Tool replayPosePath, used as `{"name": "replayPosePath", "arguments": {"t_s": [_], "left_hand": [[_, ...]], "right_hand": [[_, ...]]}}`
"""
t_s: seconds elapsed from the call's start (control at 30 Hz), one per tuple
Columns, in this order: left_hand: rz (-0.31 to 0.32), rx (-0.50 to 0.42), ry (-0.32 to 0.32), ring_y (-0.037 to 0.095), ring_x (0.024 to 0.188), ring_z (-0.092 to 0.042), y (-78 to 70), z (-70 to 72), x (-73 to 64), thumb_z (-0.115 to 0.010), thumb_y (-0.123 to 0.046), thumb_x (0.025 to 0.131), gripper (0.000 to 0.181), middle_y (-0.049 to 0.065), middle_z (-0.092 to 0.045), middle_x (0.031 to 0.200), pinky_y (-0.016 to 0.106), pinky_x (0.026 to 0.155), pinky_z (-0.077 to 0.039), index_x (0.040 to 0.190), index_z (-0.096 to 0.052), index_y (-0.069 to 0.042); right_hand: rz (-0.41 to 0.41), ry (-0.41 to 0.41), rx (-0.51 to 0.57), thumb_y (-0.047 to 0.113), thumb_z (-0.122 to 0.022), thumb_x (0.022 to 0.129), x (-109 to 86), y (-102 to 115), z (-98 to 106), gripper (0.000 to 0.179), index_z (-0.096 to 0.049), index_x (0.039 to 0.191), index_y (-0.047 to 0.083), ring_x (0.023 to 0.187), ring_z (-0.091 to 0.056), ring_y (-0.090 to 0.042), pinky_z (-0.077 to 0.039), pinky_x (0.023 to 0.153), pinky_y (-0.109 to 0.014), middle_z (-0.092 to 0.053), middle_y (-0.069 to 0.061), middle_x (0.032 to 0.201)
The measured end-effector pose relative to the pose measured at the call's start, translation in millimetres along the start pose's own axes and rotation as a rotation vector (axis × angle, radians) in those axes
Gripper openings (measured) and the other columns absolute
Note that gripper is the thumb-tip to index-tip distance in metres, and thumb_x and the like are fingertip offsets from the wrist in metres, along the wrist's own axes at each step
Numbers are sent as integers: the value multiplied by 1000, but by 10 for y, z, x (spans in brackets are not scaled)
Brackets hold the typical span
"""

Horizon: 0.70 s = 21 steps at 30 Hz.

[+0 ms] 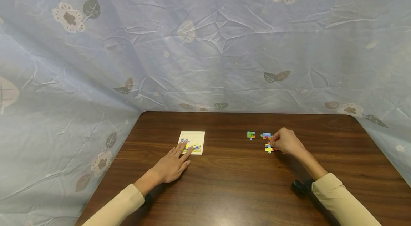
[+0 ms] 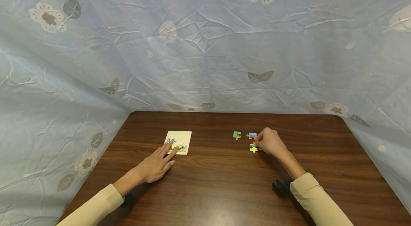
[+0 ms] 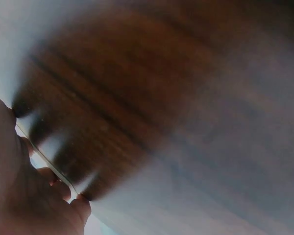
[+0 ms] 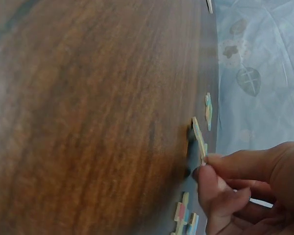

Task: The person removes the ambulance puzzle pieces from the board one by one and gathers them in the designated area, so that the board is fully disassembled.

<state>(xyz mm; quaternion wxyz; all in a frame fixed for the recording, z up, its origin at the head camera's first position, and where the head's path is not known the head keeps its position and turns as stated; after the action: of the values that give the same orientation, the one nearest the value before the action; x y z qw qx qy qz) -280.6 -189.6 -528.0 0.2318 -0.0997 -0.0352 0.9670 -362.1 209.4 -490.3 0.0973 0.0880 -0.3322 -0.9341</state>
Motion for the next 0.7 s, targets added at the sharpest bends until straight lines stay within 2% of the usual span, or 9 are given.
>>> {"name": "replayPosePath", "arguments": {"t_s": [0.37,0.7], "left_hand": [[2,8,3,36,166,-10,7,-12,9,-26,-48,115,63,16,-1,179,55,135,-21,171,-11,-22],[7,15,3,36,166,-11,16,-18,8,-26,-49,115,63,16,-1,179,54,134,-22,171,-11,-23]], "right_hand": [[-22,1,-85,2,-66,91,38,-10,-24,21,-78,74,6,52,-54,-10,-45,51,-25,-65,1,62],[-28,-7,-105,6,-68,94,45,-18,-47,22,-78,74,7,55,-49,-12,-41,52,-26,-62,2,62]]}}
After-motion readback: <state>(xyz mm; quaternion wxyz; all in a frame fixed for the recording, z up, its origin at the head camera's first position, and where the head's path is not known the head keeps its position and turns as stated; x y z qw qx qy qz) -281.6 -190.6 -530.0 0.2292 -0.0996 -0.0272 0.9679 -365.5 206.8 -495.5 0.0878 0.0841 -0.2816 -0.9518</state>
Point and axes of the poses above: each hand's wrist, its own x-axis towards the middle knuckle, its own z-axis out of the back of the hand, y = z × x, the point moved 10 cm from there along x, towards the middle knuckle
